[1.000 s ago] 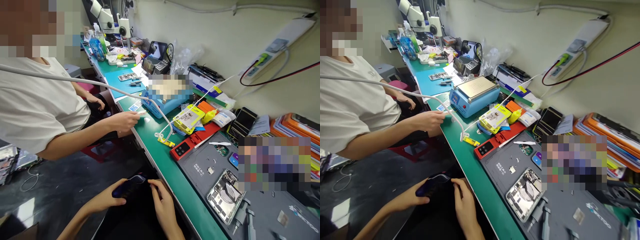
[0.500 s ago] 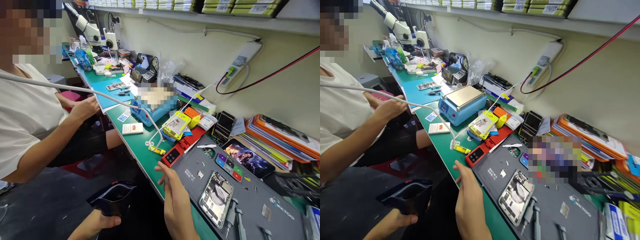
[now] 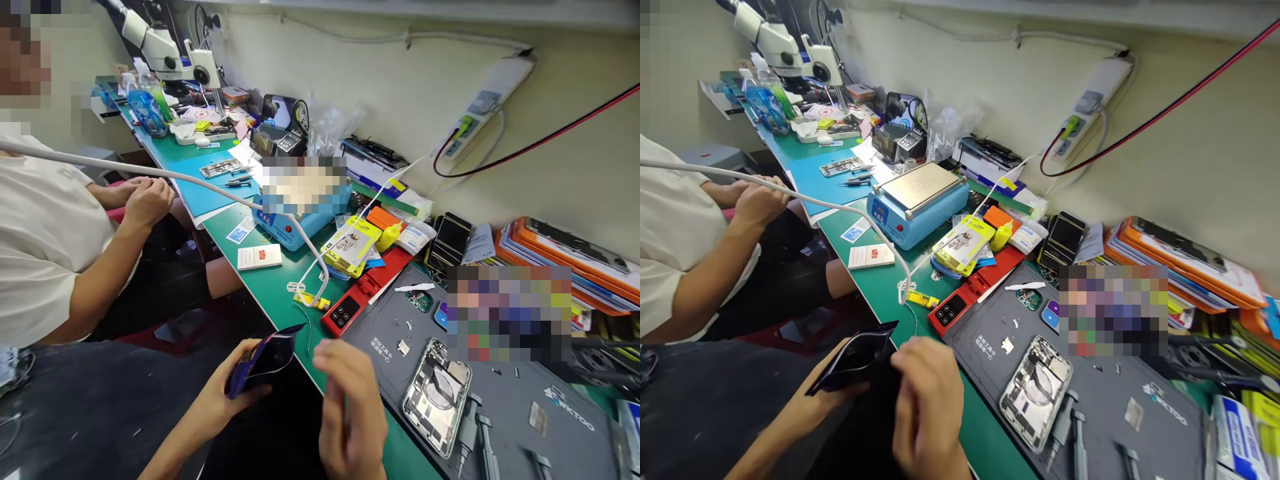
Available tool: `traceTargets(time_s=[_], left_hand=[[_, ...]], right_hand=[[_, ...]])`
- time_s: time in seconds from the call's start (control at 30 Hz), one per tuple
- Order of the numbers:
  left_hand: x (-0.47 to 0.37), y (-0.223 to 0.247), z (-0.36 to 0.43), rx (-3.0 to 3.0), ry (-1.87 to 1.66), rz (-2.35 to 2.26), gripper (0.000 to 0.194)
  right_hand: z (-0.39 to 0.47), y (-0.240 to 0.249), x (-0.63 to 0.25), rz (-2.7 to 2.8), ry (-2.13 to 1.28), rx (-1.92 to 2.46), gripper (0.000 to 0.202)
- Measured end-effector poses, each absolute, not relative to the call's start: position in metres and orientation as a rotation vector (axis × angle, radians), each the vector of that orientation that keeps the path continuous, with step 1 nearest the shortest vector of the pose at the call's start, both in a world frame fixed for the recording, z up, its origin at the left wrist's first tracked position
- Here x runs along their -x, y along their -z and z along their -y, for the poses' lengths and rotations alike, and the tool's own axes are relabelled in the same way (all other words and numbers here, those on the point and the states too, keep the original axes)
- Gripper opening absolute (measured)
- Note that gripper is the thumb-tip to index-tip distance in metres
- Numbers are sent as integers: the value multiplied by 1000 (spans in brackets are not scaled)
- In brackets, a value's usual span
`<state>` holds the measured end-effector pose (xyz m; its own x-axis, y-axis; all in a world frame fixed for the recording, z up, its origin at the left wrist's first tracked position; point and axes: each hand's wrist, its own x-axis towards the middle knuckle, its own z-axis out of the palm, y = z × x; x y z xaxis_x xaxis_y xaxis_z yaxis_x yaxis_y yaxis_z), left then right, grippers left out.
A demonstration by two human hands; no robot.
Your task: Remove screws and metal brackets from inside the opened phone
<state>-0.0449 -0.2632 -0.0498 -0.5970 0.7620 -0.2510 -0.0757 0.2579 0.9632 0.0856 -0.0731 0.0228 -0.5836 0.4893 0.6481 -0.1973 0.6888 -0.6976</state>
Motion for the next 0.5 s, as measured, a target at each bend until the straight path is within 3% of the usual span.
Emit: traceTargets(time_s=[0.07,0.27,0.5], left_hand=[[48,49,260,-677,-1424,-1741,53],[47,43,254,-803,-1255,-1740,43],[59,36,274,-1397,-896,-2277,84]], right_hand=[[78,-28,-95,2124,-975,123,44],[73,-30,-97,2230,-1116,360,19],[63,-1,-117,2410,-1373,409,25]])
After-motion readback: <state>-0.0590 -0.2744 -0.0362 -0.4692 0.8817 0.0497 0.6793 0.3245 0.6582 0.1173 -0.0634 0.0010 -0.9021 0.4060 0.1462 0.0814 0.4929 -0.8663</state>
